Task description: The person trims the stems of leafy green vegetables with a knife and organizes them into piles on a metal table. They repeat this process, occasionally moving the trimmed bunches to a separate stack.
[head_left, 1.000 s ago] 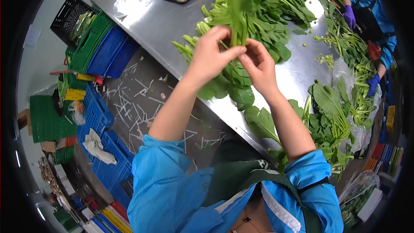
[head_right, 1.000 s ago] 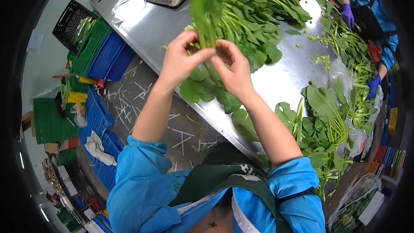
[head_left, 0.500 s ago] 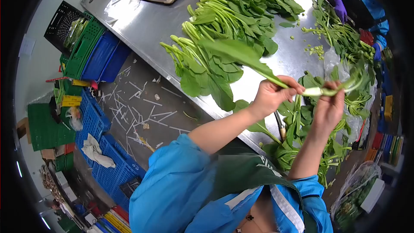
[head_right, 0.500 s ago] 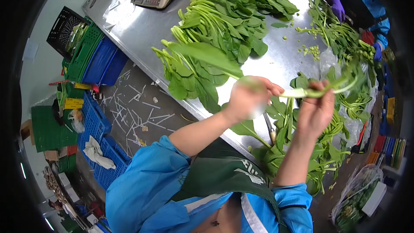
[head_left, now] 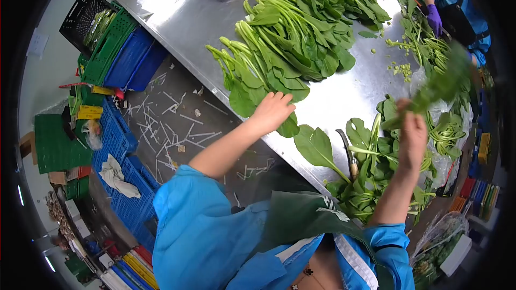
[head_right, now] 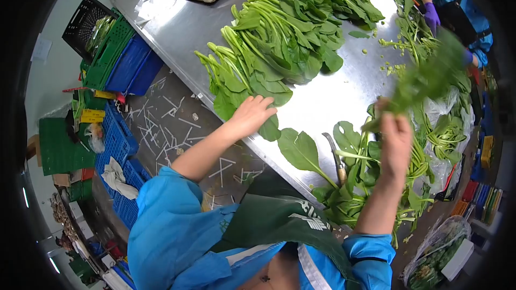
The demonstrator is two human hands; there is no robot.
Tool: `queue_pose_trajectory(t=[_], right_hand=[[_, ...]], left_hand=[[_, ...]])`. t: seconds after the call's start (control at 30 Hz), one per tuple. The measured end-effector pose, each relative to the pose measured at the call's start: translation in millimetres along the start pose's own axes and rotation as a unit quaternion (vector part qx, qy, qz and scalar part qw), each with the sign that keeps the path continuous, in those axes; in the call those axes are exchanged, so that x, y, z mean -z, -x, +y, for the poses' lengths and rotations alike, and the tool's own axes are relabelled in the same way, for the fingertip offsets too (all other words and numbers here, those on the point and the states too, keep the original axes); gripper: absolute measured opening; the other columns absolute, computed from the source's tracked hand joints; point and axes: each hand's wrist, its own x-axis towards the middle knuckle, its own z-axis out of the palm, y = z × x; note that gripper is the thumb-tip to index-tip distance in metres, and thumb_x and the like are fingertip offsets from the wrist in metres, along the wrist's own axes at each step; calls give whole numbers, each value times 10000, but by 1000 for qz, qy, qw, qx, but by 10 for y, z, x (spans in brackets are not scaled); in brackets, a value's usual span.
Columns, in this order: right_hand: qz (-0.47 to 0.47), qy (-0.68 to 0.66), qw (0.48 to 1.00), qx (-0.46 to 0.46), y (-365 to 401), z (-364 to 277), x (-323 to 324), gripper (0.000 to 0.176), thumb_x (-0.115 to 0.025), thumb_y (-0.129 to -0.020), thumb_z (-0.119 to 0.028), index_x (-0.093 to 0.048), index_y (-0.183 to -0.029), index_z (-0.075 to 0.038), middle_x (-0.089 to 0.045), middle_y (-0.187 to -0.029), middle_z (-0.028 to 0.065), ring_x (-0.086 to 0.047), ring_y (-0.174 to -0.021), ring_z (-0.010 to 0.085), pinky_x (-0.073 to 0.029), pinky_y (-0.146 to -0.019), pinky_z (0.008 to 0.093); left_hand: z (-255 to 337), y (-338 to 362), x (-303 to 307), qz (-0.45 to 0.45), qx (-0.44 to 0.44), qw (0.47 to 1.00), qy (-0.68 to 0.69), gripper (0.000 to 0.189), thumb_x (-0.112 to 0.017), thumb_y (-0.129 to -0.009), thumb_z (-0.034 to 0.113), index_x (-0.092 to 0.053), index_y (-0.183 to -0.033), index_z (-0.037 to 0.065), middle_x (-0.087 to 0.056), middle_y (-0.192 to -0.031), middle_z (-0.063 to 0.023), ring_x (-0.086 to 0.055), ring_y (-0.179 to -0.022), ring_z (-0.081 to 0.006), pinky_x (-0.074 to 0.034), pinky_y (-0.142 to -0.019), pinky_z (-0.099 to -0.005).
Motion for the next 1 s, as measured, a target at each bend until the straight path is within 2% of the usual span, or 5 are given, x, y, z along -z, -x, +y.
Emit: queue_pose_trajectory(t=[0.33, 0.63, 0.73, 0.87, 1.0], right_hand=[[-215, -169, 962, 22, -651, 137, -2260, 449, -693, -771, -207, -528, -1118, 25, -594, -1022, 98, -559, -919, 168, -439, -829, 278], [-299, 89, 947, -72, -114, 920, -1474, 236, -619, -801, -91, -589, -1007, 22, -625, -879, 68, -579, -787, 115, -468, -730, 256], [-200, 149, 964, -94, -10, 1074, -748, 215, -610, -815, -100, -585, -1005, -2, -624, -874, 64, -581, -799, 119, -465, -729, 250], [-116, 219, 960, -134, 432, 1357, -24, 216, -622, -810, -101, -595, -1007, -18, -637, -840, 53, -593, -785, 109, -468, -707, 243], [29, 285, 952, -108, 1029, 1484, 395, 174, -634, -791, -91, -612, -943, -10, -637, -836, 77, -604, -732, 127, -476, -657, 263]], left_hand=[[653, 108, -125, 200, -164, 959, 111, 41, -536, -635, 166, -533, -656, 131, -575, -795, -16, -540, -714, -162, -404, -667, -306], [1091, 159, -90, -64, -200, 910, 357, 355, -508, -760, 48, -554, -1098, 148, -568, -1082, -64, -581, -905, -227, -463, -784, -338], [313, 450, -103, 94, 264, 789, 547, 286, -536, -804, 42, -540, -1090, 37, -574, -1050, -103, -552, -979, -200, -432, -854, -302], [-947, 489, -132, 343, 455, 787, 237, 638, -623, -802, 254, -305, -1275, -32, -394, -1254, -242, -421, -1144, -329, -338, -962, -377], [-1345, 84, -401, 351, 546, 535, 540, 644, -601, -832, 303, -284, -1298, -10, -379, -1279, -190, -419, -1135, -294, -357, -948, -395]])
